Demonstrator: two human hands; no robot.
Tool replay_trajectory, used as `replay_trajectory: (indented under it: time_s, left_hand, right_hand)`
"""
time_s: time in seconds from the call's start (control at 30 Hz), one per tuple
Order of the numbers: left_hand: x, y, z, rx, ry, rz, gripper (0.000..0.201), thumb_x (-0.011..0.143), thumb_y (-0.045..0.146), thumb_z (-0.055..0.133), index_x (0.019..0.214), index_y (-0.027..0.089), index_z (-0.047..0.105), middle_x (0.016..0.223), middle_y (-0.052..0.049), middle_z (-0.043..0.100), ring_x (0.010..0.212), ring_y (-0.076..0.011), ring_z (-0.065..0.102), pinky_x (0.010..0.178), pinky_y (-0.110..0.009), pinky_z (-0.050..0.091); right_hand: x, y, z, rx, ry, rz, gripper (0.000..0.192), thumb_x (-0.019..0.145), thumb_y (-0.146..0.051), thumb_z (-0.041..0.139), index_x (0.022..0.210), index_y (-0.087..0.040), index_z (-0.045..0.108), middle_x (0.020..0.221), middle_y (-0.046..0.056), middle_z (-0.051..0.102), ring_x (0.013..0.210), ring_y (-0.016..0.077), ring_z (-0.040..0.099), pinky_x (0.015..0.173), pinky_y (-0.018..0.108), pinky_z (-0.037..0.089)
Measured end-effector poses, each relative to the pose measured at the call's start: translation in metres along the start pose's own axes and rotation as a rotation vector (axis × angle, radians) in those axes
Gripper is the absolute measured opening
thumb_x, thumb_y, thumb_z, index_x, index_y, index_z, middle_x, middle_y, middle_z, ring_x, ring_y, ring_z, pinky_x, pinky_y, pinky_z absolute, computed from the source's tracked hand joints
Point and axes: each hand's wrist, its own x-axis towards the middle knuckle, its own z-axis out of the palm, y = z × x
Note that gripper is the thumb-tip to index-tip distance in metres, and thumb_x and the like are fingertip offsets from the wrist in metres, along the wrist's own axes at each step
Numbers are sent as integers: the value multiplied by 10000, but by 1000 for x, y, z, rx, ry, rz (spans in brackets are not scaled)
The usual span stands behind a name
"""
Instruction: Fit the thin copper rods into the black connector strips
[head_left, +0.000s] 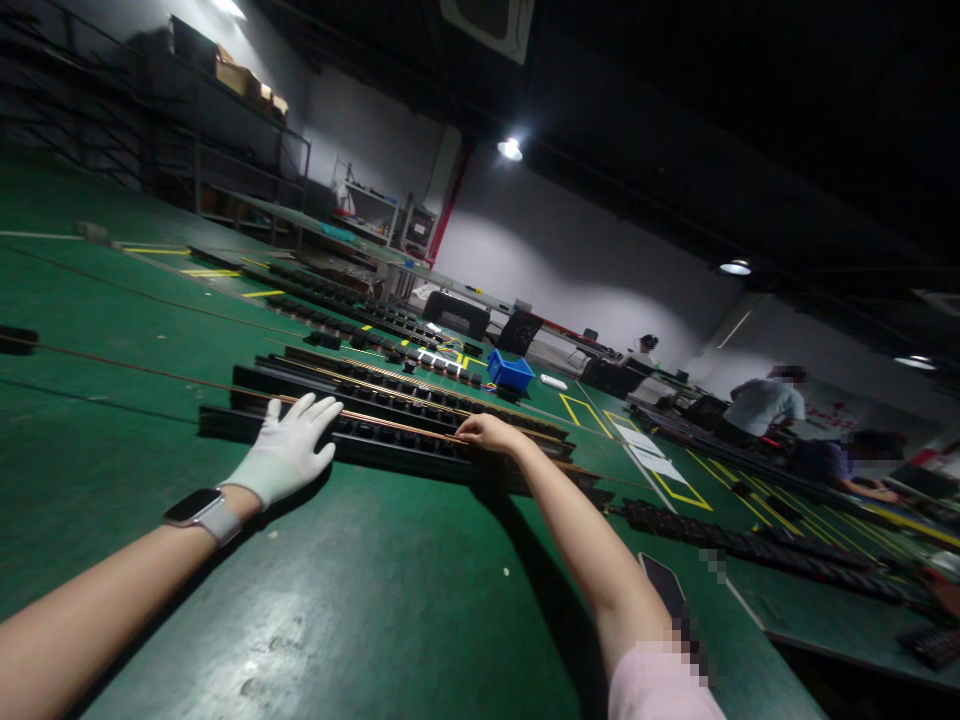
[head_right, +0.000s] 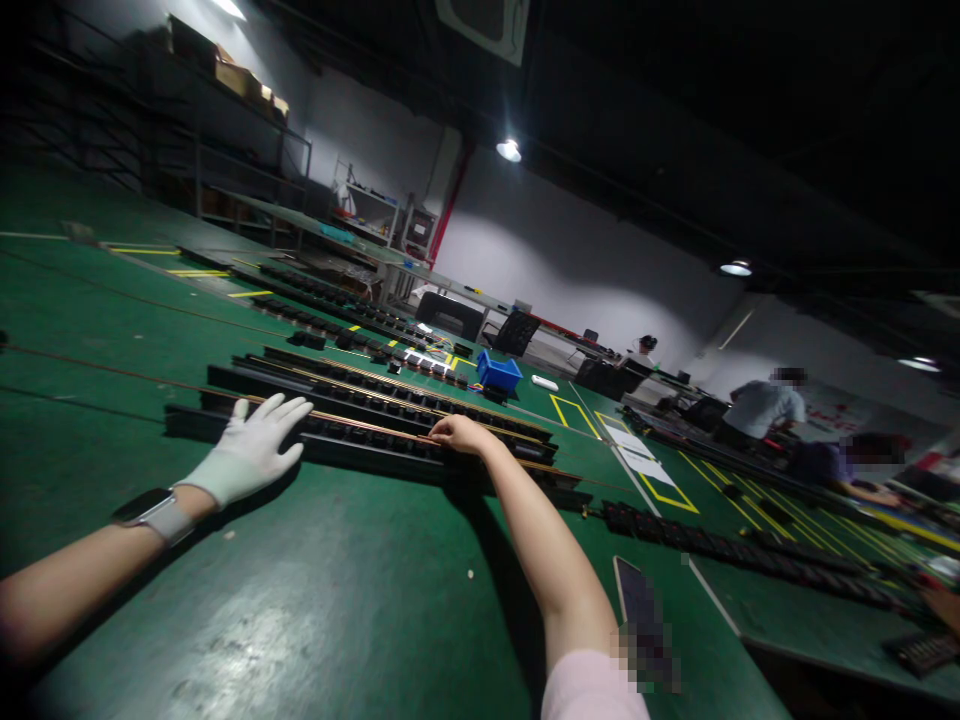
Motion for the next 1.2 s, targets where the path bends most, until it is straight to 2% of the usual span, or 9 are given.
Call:
replay_trajectory:
  time_s: [0.3,0.37,0.43,0.5,0.6,0.77,0.87,1.03,1.2]
  left_hand:
    - [0,2,-4,-33,2,-8,734,919,412,534,1636,251,513,1717,-140,491,1620,-425,362,1338,-736,35]
    - [0,2,-4,-29,-1,-9,730,924,414,531,1634,247,513,1717,-143,489,1620,-425,362,1339,-733,28]
    - [0,2,-3,-19,-2,-7,723,932,414,524,1636,247,508,1721,-143,485,1623,-418,358,1341,-725,16]
    - [0,2,-3,-11,-1,-4,717,940,410,519,1639,252,503,1723,-138,483,1626,-409,354,1346,-712,3]
    - [-1,2,-3,-14,-1,-2,720,943,407,518,1647,257,494,1726,-126,481,1630,-405,348,1349,-709,-9]
    - [-2,6,-6,2,-22,-17,737,946,399,503,1669,259,464,1746,-112,454,1644,-395,318,1339,-726,10]
    - [-2,7,-7,18,-35,-15,738,944,388,503,1669,252,463,1750,-112,448,1647,-391,308,1337,-723,19]
    - [-3,6,-8,25,-30,-7,726,945,372,518,1659,246,478,1749,-120,449,1647,-389,309,1340,-709,25]
    - [-3,7,-11,25,-38,-7,713,958,386,525,1656,247,490,1743,-119,458,1641,-385,326,1342,-702,35]
  right_hand:
    - [-11,-17,-6,-140,-19,24,299,1076,-218,588,1285,-240,800,1309,62,792,1135,230,748,964,292,564]
    - [-14,-27,-9,-200,32,48,342,1082,-222,563,1350,-269,772,1384,53,761,1192,235,731,995,298,559]
    - [-16,-40,-5,-264,141,42,399,1086,-218,540,1435,-279,723,1476,57,709,1293,239,689,1062,309,537]
    - [-15,-58,7,-297,249,-11,446,1103,-228,506,1521,-261,657,1563,71,648,1400,231,625,1158,325,492]
    - [-9,-90,41,-342,294,-109,510,1141,-334,475,1630,-202,540,1683,106,528,1539,238,502,1278,381,402]
    - [6,-133,97,-445,335,-78,674,1145,-497,471,1726,-172,370,1778,150,352,1657,322,310,1349,570,262]
    - [17,-148,113,-434,386,-27,692,1145,-526,454,1732,-175,351,1788,152,327,1660,343,296,1350,609,223]
    - [33,-161,125,-397,468,-27,639,1158,-539,399,1737,-274,346,1796,69,341,1655,344,284,1347,616,201]
    - [37,-166,136,-377,503,-8,587,1164,-494,396,1719,-302,388,1703,80,500,1530,326,437,1341,578,197]
